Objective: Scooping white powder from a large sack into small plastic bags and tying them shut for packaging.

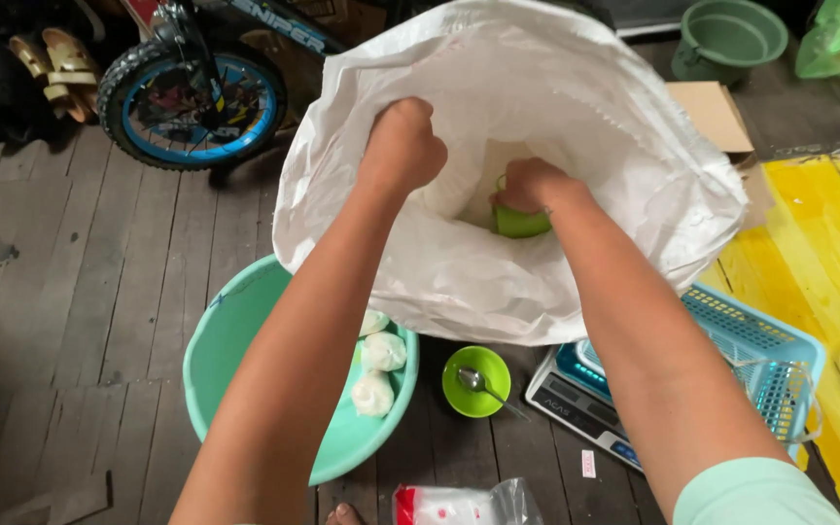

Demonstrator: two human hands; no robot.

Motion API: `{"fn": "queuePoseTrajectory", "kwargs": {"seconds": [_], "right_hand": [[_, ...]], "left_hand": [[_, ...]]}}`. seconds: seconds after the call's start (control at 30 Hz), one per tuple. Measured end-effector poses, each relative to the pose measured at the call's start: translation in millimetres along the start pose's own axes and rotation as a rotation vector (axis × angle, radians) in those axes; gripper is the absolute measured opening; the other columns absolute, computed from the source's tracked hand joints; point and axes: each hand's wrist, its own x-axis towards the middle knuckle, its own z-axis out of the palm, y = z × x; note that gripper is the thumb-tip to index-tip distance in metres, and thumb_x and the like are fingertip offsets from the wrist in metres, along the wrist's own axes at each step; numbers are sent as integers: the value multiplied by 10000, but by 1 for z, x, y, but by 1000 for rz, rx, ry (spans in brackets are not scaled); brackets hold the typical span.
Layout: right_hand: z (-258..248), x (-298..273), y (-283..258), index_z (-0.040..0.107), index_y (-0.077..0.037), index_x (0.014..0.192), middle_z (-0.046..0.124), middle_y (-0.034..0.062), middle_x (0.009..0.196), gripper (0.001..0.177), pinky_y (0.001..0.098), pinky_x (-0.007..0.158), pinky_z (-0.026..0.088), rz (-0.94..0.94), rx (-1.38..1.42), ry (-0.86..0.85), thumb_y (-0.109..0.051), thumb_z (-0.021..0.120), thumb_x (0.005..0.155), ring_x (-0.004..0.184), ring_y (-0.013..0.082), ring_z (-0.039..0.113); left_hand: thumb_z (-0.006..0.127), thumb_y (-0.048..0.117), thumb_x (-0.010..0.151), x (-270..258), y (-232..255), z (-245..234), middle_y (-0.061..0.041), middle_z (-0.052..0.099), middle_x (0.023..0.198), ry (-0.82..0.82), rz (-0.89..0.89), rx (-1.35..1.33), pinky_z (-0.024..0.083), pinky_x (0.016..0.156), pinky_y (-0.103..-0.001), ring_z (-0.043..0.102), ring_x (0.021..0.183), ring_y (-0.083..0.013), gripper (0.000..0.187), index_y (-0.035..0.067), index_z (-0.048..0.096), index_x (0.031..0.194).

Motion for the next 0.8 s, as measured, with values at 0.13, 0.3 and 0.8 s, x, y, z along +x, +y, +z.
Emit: {"fn": "queuePoseTrajectory", "kwargs": {"seconds": [0.13,0.3,0.8], "right_hand": [[-3,-7,-8,263,-43,1519,574,195,1233,700,493,774,553,61,217,167,-96,590,902,1081,412,626],[72,89,23,629,-101,1270,630,168,1236,349,460,818,595,-178,-470,444,-128,420,993,1017,371,706],[42,-71,31,547,-55,752,603,110,712,207,359,555,535,162,1114,376,-164,591,922,627,244,592]], "left_hand": [[510,0,724,1,-7,-3,-4,417,622,14,15,61,354,500,-376,405,559,-222,176,114,393,658],[511,6,730,-2,-1,-2,0,393,635,3,-35,38,343,503,-378,379,567,-208,196,118,365,664],[507,17,788,6,11,10,-59,531,778,-34,-28,-108,489,637,-392,535,720,-270,61,71,487,769]]}}
